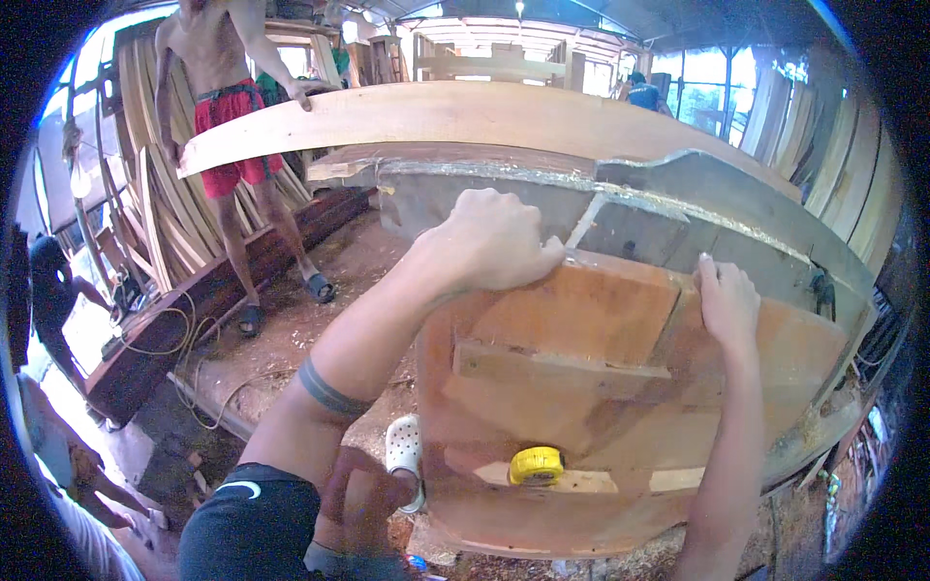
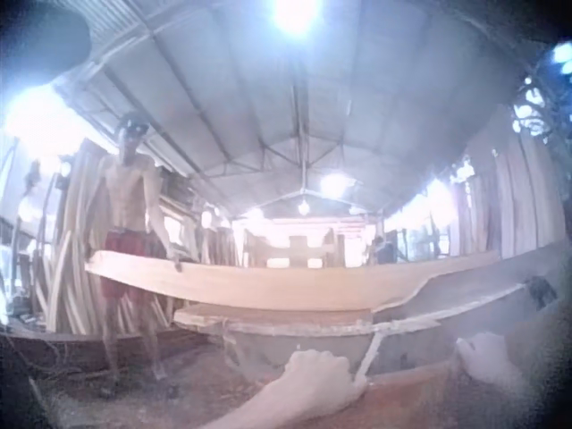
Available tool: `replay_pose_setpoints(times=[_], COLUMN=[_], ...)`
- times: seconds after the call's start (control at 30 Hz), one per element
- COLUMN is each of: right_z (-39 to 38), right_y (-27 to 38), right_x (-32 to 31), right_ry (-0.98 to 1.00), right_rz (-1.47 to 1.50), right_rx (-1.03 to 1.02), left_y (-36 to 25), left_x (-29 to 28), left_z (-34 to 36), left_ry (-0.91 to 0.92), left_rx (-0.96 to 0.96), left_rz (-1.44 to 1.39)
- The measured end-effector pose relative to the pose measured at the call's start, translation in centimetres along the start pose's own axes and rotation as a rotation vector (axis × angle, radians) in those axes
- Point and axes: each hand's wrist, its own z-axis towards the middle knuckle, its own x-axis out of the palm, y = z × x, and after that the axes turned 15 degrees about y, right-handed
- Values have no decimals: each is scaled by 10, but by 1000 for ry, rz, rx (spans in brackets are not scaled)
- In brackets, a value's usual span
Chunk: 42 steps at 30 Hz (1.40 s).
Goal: The person holds a curved wooden section in place while another person positions a long curved wooden plank onto a larger wooden structure.
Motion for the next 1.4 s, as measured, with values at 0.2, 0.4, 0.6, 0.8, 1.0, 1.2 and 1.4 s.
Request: replay_pose_setpoints(times=[0.2, 0.4, 0.6, 0.8, 1.0, 1.2, 1.4], right_z=[12, 17, 5, -1, -4, -6, -7], right_y=[7, 19, 1, 7, 15, 19, 20], right_x=[-7, -9, 11, 22, 17, 11, 11], right_ry=[-123, 274, -49, -210, -198, -147, -197], right_rz=[268, 224, 66, 66, 90, 55, 26], right_rx=[-401, -158, -197, -157, -175, -156, -151], left_y=[4, 2, -6, -10, -8, -8, -8], left_x=[13, 17, 14, 11, 11, 10, 13], left_z=[5, -3, -5, -5, -4, -3, -1], left_ry=[-51, -180, -179, -140, -144, -131, -147], left_rx=[33, 7, -31, -31, -19, -10, -17], left_rz=[-141, -158, -133, -121, -98, -83, -66])
